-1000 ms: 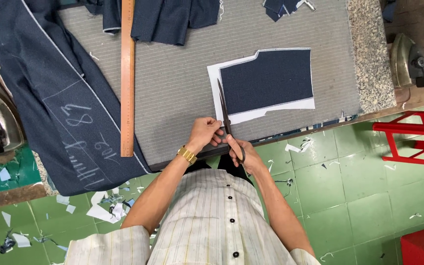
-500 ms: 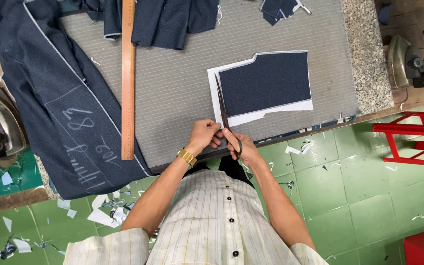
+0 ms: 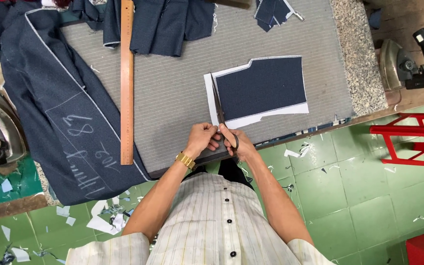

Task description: The person irons a white paper pattern on a work table, then places a dark blue fabric piece on top and irons it again. They use shears to cut the fabric along the edges of the pattern, trimming the excess material.

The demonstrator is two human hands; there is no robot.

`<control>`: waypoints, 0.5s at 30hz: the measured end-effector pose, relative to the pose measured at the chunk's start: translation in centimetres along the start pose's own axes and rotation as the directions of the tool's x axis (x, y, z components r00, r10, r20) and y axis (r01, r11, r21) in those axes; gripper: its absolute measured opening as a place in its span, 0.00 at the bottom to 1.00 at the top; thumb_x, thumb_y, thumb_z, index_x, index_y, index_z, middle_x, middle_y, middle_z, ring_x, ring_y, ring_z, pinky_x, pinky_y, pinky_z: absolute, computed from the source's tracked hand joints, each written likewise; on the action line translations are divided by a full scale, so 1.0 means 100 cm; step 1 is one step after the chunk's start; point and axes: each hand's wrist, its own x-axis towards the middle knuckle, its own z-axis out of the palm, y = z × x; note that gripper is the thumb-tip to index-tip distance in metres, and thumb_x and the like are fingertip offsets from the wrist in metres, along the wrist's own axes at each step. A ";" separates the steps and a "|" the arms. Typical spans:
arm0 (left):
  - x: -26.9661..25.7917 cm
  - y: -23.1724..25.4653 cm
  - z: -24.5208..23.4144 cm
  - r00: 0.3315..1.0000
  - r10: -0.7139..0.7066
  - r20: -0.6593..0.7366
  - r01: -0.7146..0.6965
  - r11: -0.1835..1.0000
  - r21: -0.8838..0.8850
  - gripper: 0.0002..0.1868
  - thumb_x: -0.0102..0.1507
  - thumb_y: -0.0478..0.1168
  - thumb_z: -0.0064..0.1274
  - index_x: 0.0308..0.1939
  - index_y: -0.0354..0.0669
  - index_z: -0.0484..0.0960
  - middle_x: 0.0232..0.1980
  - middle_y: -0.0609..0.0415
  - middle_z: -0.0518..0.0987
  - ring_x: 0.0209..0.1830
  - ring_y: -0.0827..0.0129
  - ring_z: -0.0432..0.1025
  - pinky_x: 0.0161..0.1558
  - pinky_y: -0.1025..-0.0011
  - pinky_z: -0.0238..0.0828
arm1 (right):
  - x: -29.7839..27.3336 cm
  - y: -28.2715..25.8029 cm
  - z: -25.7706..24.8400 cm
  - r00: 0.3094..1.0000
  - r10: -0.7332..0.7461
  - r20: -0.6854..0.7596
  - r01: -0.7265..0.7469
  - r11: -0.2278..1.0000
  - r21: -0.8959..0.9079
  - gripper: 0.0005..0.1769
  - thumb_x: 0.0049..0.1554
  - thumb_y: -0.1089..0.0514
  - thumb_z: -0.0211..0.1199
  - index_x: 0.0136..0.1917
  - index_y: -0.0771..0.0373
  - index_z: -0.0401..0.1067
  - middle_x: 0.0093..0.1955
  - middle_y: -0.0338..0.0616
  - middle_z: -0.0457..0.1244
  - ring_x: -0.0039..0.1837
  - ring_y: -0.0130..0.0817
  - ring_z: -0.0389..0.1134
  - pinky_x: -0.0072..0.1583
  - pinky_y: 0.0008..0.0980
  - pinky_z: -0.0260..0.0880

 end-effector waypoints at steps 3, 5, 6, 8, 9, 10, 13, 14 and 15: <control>-0.001 0.000 0.001 1.000 0.004 0.001 -0.004 1.000 -0.001 0.14 0.65 0.40 0.51 0.41 0.27 0.78 0.31 0.36 0.83 0.17 0.62 0.78 0.17 0.72 0.80 | -0.002 0.000 -0.003 1.000 -0.009 0.008 0.009 0.999 -0.033 0.34 0.60 0.31 0.62 0.39 0.67 0.71 0.23 0.38 0.56 0.23 0.27 0.61 0.24 0.24 0.65; -0.002 0.000 0.001 1.000 0.003 0.000 -0.003 1.000 -0.003 0.14 0.65 0.40 0.51 0.41 0.27 0.78 0.31 0.36 0.83 0.17 0.63 0.78 0.17 0.73 0.80 | -0.015 -0.006 -0.007 1.000 -0.018 0.011 0.018 0.998 -0.053 0.35 0.61 0.30 0.60 0.38 0.67 0.71 0.22 0.39 0.56 0.23 0.28 0.61 0.24 0.25 0.64; -0.001 -0.001 0.001 1.000 0.006 0.002 -0.006 1.000 0.005 0.14 0.65 0.39 0.51 0.41 0.27 0.78 0.31 0.35 0.83 0.18 0.62 0.79 0.17 0.72 0.81 | -0.027 -0.014 -0.008 0.997 -0.055 0.052 0.058 0.996 -0.071 0.35 0.62 0.30 0.59 0.43 0.69 0.72 0.23 0.40 0.56 0.22 0.30 0.61 0.23 0.27 0.62; -0.002 -0.001 0.000 1.000 0.010 0.000 -0.010 1.000 0.003 0.14 0.65 0.39 0.52 0.41 0.27 0.78 0.32 0.35 0.83 0.18 0.61 0.79 0.18 0.71 0.81 | -0.046 -0.012 -0.017 0.991 -0.088 0.097 0.097 0.990 -0.097 0.37 0.63 0.31 0.57 0.48 0.72 0.74 0.23 0.41 0.56 0.21 0.31 0.61 0.23 0.28 0.59; -0.004 0.000 0.000 1.000 0.004 0.010 -0.004 1.000 0.005 0.14 0.65 0.40 0.51 0.42 0.27 0.78 0.33 0.35 0.83 0.18 0.62 0.79 0.18 0.72 0.81 | -0.052 -0.001 -0.026 0.985 -0.109 0.136 0.118 0.991 -0.058 0.37 0.65 0.32 0.53 0.50 0.73 0.72 0.23 0.40 0.54 0.22 0.30 0.60 0.24 0.28 0.60; -0.005 0.001 0.000 1.000 -0.002 0.020 0.002 1.000 0.008 0.15 0.65 0.41 0.51 0.43 0.27 0.78 0.33 0.35 0.83 0.19 0.63 0.79 0.19 0.72 0.81 | -0.059 0.009 -0.035 0.976 -0.132 0.173 0.137 0.990 -0.017 0.37 0.66 0.33 0.50 0.52 0.74 0.70 0.23 0.39 0.53 0.22 0.28 0.59 0.25 0.27 0.60; -0.004 -0.001 0.001 1.000 0.018 -0.009 -0.018 1.000 0.019 0.15 0.66 0.41 0.51 0.43 0.26 0.78 0.33 0.33 0.83 0.19 0.59 0.79 0.19 0.69 0.82 | -0.095 0.002 -0.062 0.967 -0.124 0.224 0.124 0.992 0.014 0.32 0.65 0.39 0.51 0.51 0.76 0.69 0.23 0.36 0.52 0.23 0.27 0.56 0.25 0.26 0.59; -0.007 0.001 0.002 1.000 0.015 -0.014 -0.015 1.000 0.012 0.15 0.66 0.41 0.51 0.43 0.26 0.78 0.33 0.33 0.83 0.19 0.59 0.79 0.19 0.69 0.82 | -0.099 0.001 -0.071 0.966 -0.118 0.229 0.120 0.993 0.008 0.32 0.65 0.39 0.51 0.51 0.76 0.69 0.23 0.36 0.52 0.23 0.27 0.56 0.25 0.26 0.59; -0.009 0.003 0.003 1.000 0.011 -0.022 -0.010 1.000 0.015 0.15 0.66 0.41 0.52 0.43 0.26 0.78 0.33 0.33 0.83 0.19 0.60 0.79 0.19 0.70 0.82 | -0.102 0.000 -0.080 0.956 -0.140 0.258 0.150 0.989 -0.020 0.34 0.65 0.36 0.48 0.43 0.72 0.70 0.22 0.38 0.52 0.23 0.29 0.56 0.24 0.27 0.59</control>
